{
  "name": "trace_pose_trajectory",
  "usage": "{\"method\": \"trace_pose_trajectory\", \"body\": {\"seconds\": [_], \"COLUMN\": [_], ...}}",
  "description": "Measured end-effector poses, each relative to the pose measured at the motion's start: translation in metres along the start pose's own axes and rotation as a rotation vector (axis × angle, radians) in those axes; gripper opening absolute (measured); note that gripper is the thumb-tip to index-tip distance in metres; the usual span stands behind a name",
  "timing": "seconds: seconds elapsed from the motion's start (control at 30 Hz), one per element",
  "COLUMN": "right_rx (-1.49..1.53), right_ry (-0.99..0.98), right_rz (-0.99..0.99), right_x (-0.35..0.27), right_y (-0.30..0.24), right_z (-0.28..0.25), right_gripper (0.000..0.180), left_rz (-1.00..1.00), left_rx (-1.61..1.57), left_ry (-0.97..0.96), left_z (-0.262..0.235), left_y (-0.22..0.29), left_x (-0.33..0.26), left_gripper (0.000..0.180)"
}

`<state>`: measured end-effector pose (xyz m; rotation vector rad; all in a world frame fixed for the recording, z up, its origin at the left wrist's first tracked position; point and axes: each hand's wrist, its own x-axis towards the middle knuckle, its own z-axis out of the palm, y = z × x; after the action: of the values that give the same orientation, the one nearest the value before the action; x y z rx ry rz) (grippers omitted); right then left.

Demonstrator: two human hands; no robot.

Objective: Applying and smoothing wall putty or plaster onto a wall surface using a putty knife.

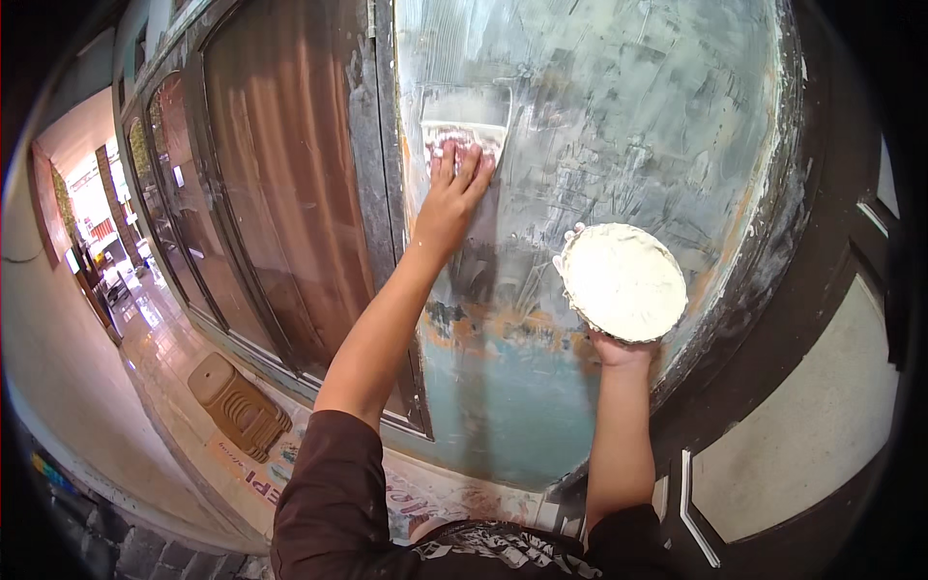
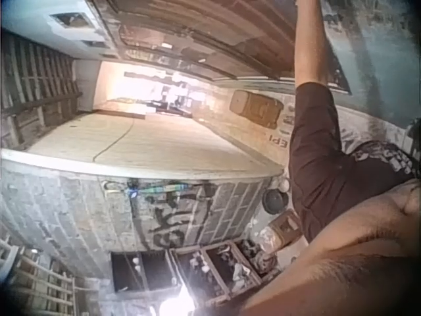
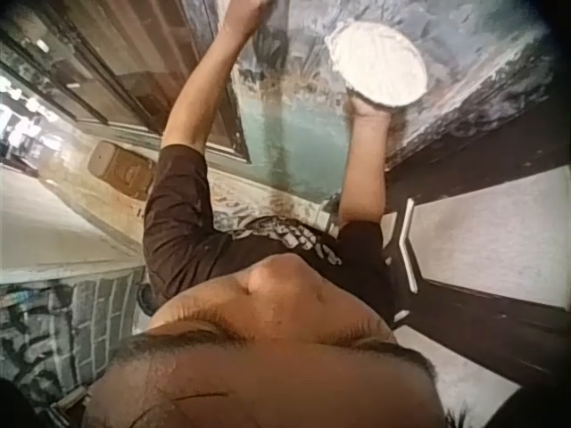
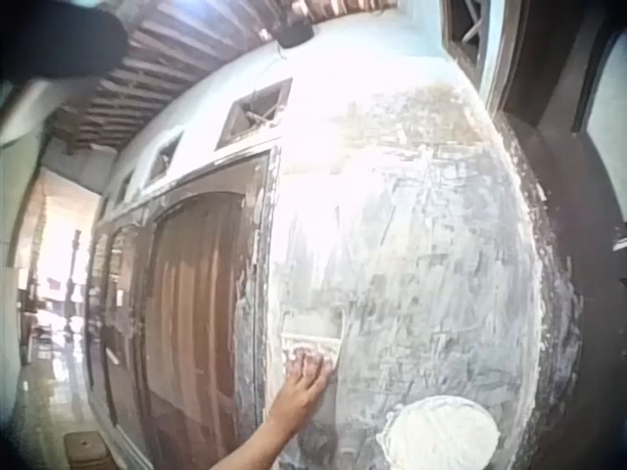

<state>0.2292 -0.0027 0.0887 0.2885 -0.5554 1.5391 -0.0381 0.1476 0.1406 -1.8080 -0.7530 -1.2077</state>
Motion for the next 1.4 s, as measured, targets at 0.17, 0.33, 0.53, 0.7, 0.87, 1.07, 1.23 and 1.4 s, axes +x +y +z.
{"method": "trace_pose_trajectory", "body": {"seconds": [0.17, 0.33, 0.53, 0.7, 0.87, 1.07, 1.23, 1.4], "right_rx": [-0.072, 0.03, 0.052, 0.098, -0.018, 0.117, 0.026, -0.105], "right_ry": [-0.029, 0.032, -0.029, -0.129, -0.08, -0.152, -0.007, 0.028], "right_rz": [0.059, 0.037, 0.043, 0.041, 0.018, 0.076, 0.035, -0.039], "right_x": [0.001, 0.008, 0.014, 0.006, 0.024, 0.025, 0.011, -0.004], "right_y": [0.009, -0.004, -0.015, -0.03, -0.026, -0.032, -0.025, 0.0], "right_z": [-0.005, -0.015, -0.005, -0.018, -0.012, -0.007, -0.001, 0.013], "right_gripper": [0.065, 0.065, 0.068, 0.067, 0.064, 0.067, 0.065, 0.068], "left_rz": [-0.042, -0.009, -0.004, -0.07, -0.057, -0.012, -0.064, -0.111], "left_rx": [-0.037, 0.011, 0.026, -0.046, 0.043, 0.046, -0.081, -0.002], "left_ry": [0.02, 0.133, -0.007, 0.004, 0.154, 0.01, -0.056, 0.142], "left_z": [-0.027, -0.028, -0.005, -0.02, -0.038, 0.0, -0.027, -0.05], "left_y": [0.004, 0.007, 0.01, 0.019, -0.003, 0.002, 0.026, 0.011], "left_x": [-0.01, 0.038, -0.011, -0.025, 0.046, 0.005, -0.048, 0.01], "left_gripper": [0.055, 0.055, 0.057, 0.053, 0.053, 0.053, 0.053, 0.053]}}
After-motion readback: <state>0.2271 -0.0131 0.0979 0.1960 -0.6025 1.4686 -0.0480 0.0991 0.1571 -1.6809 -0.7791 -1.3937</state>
